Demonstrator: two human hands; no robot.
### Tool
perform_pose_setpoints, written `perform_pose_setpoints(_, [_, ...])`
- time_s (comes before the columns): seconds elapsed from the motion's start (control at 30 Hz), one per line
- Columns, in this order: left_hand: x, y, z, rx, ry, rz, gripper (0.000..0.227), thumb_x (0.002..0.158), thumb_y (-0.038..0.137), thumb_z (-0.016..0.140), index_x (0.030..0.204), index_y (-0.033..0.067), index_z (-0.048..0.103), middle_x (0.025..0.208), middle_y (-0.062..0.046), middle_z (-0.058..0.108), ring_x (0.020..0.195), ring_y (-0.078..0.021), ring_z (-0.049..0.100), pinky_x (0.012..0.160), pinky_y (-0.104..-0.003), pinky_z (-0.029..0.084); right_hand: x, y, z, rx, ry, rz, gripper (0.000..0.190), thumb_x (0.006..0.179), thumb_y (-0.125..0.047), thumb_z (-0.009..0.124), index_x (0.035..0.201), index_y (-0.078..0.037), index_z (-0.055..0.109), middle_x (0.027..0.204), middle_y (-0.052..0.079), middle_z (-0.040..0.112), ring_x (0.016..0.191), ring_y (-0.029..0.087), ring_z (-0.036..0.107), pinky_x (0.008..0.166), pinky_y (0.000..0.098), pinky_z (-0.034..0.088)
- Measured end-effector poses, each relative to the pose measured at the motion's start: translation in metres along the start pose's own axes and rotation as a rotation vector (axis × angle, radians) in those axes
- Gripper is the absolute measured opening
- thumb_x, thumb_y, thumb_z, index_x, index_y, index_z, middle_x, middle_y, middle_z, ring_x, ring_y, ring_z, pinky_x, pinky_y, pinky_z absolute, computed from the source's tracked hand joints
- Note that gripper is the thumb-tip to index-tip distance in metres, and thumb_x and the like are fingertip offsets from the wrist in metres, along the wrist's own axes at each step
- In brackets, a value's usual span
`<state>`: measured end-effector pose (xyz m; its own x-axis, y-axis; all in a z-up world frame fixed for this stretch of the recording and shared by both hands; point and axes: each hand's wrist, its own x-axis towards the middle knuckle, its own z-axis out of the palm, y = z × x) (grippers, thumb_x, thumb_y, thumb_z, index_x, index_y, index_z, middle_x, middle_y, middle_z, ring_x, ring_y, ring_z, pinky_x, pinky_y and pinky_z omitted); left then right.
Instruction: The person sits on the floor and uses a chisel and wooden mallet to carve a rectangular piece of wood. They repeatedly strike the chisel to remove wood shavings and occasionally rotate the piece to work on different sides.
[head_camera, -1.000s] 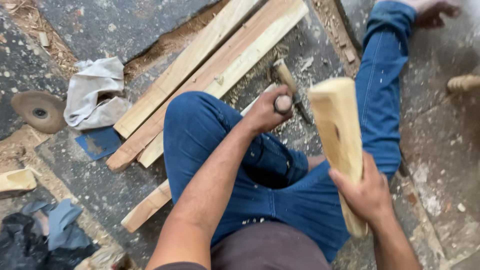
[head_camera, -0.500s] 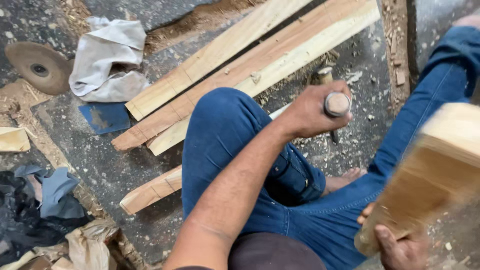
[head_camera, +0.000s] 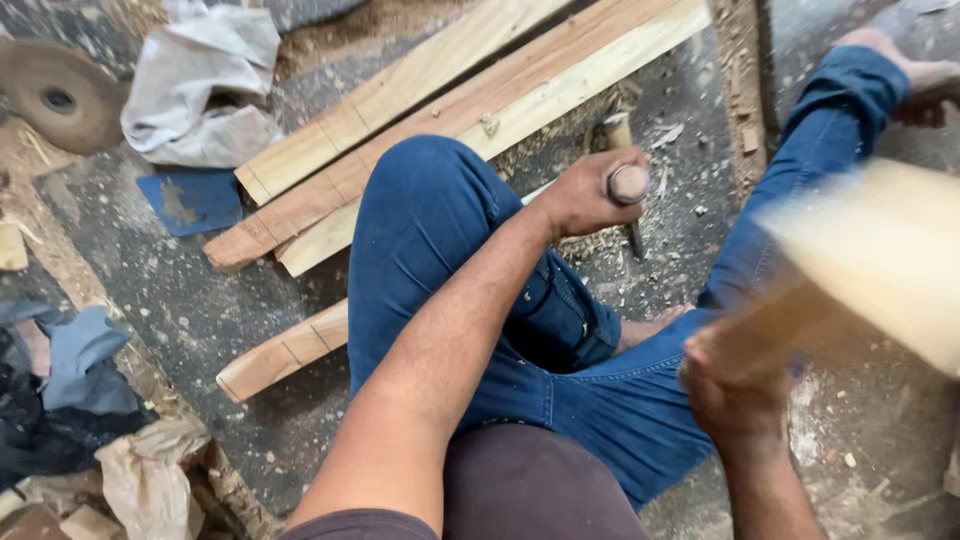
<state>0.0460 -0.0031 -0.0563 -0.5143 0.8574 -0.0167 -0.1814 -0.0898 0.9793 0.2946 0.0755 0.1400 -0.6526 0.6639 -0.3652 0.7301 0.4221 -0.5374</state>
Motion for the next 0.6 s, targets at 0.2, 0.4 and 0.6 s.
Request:
perform_pose_setpoints(0.2, [0.022, 0.004, -0.006, 0.036, -0.070, -0.034, 0.034, 0.079, 0.016, 0.086, 0.104, 0.0107, 0.063, 0.091, -0.001, 0.066, 0.090, -0.0135, 0.062, 0.083, -0.032, 0.054, -0.012, -0.016, -0.019, -0.243, 0.100, -0.220, 0.060, 0.079, -0.025, 0.079, 0.130, 0.000, 0.057, 0.099, 0.015, 0.068, 0.087, 0.030, 0.070, 0.075, 0.0452, 0.056])
perform_pose_setpoints(0.4, [0.016, -0.014, 0.010, 0.124, -0.102, -0.053, 0.038, 0.080, 0.017, 0.090, 0.104, 0.0069, 0.064, 0.091, -0.005, 0.065, 0.089, -0.0147, 0.058, 0.082, -0.034, 0.056, -0.027, -0.029, -0.003, -0.100, 0.199, -0.322, 0.060, 0.088, -0.028, 0.078, 0.132, 0.004, 0.054, 0.103, 0.021, 0.068, 0.092, 0.036, 0.071, 0.077, 0.0439, 0.056])
perform_pose_setpoints(0.6, [-0.014, 0.001, 0.010, 0.441, -0.152, -0.047, 0.041, 0.084, 0.009, 0.078, 0.124, 0.0147, 0.073, 0.113, -0.008, 0.074, 0.108, -0.0185, 0.067, 0.098, -0.034, 0.053, -0.009, 0.009, 0.011, 0.156, -0.057, 0.220, 0.042, 0.087, -0.025, 0.073, 0.119, -0.002, 0.060, 0.085, 0.014, 0.074, 0.066, 0.023, 0.072, 0.061, 0.0377, 0.059])
